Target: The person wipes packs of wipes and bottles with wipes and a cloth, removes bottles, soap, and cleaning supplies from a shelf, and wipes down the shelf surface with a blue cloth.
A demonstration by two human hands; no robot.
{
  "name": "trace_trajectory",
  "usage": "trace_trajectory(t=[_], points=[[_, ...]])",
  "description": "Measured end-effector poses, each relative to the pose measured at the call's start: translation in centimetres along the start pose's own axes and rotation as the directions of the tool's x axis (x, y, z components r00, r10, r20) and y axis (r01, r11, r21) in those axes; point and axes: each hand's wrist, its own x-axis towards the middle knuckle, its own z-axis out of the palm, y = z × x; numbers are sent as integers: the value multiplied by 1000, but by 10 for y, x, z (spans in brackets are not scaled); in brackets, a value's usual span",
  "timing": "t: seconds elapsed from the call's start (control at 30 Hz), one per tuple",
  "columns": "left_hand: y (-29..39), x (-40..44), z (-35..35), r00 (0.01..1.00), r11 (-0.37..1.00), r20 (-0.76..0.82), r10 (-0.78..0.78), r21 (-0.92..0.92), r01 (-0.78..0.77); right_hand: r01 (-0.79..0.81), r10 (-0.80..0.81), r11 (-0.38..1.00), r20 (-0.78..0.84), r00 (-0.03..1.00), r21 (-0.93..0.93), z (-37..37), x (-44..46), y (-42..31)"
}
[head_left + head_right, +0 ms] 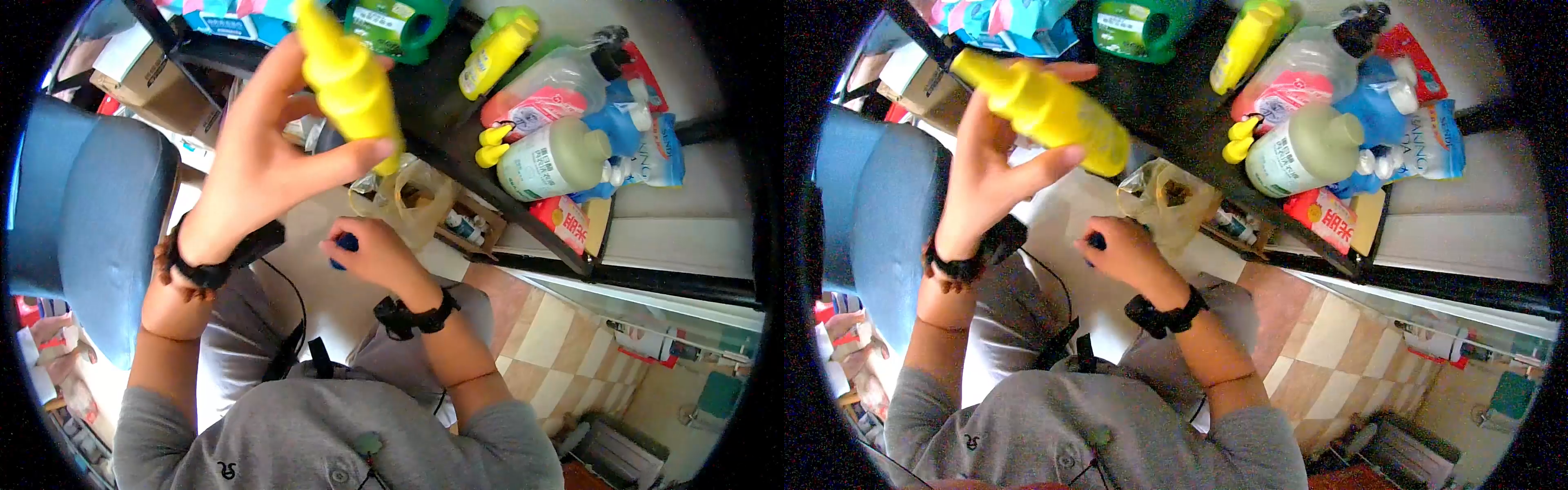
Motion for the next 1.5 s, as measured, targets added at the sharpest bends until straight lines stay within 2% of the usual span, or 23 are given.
trace_trajectory(t=[0.07, 0.1, 0.13, 0.2, 0.27, 0.33, 0.43, 0.53, 0.57, 0.67, 0.7, 0.73, 0.77, 0.8, 0.83, 0.93, 1.03, 1.13, 1.27, 1.33, 1.4, 1.43, 1.5], points=[[3, -23, -22, 987, 987, 24, -161, -22, 161, -73, 76, 995, 38, 996, -74, 7, 7, 24], [-2, -33, -28, 981, 981, 32, -192, 3, 192, -121, 128, 986, 58, 990, -110, 14, 12, 38], [-12, -46, -33, 975, 974, 48, -218, 67, 214, -168, 181, 975, 83, 980, -145, 21, 17, 54], [-33, -69, -35, 929, 907, 44, -368, 239, 347, -397, 413, 906, 102, 905, -147, 34, 29, 91], [-71, -92, -33, 865, 839, 88, -493, 311, 447, -393, 395, 917, 16, 918, -70, 36, 39, 118], [-123, -126, -24, 817, 752, 74, -571, 445, 485, -326, 291, 925, -185, 939, -194, 55, 41, 175], [-168, -172, -12, 862, 698, 127, -491, 650, 301, -426, 399, 876, -158, 903, -225, 58, 37, 185], [-199, -208, -8, 759, 635, 141, -636, 654, 411, -422, 394, 878, -158, 905, -227, 66, 45, 191], [-214, -218, -9, 725, 626, 196, -660, 677, 386, -408, 384, 885, -144, 912, -223, 68, 48, 193], [-238, -239, -12, 661, 582, 198, -724, 690, 431, -433, 428, 890, -63, 902, -142, 66, 51, 161], [-251, -251, -10, 661, 575, 175, -730, 680, 455, -467, 468, 875, -25, 883, -128, 65, 50, 148], [-263, -262, -8, 670, 576, 154, -726, 669, 470, -455, 447, 879, -88, 890, -143, 70, 46, 145], [-271, -265, -7, 682, 583, 138, -718, 654, 482, -498, 504, 851, -9, 864, -166, 70, 50, 152], [-272, -266, -6, 690, 596, 148, -709, 650, 472, -459, 461, 886, 22, 887, -66, 72, 47, 162], [-273, -267, -4, 693, 605, 160, -703, 646, 465, -484, 484, 875, 78, 871, -27, 74, 48, 171], [-279, -275, 3, 664, 546, 105, -740, 671, 502, -393, 396, 908, -16, 918, -144, 78, 46, 179], [-285, -280, 3, 702, 592, 137, -699, 662, 460, -338, 349, 907, -3, 937, -252, 84, 44, 188], [-284, -278, 2, 668, 597, 151, -729, 617, 512, -159, 168, 930, 1, 986, -332, 87, 36, 191], [-282, -279, -4, 645, 569, 183, -742, 682, 460, -242, 291, 880, 61, 955, -410, 88, 32, 197], [-285, -279, -8, 626, 572, 232, -744, 706, 418, -287, 332, 878, 55, 942, -382, 87, 32, 199], [-286, -273, -6, 595, 437, 164, -787, 829, 350, -313, 362, 873, 66, 930, -373, 84, 33, 197], [-279, -263, -5, 582, 362, 125, -803, 879, 310, -274, 325, 878, 67, 943, -393, 79, 34, 188], [-256, -222, -11, 563, 412, 196, -803, 865, 287, -193, 247, 881, 72, 966, -432, 71, 34, 162]])
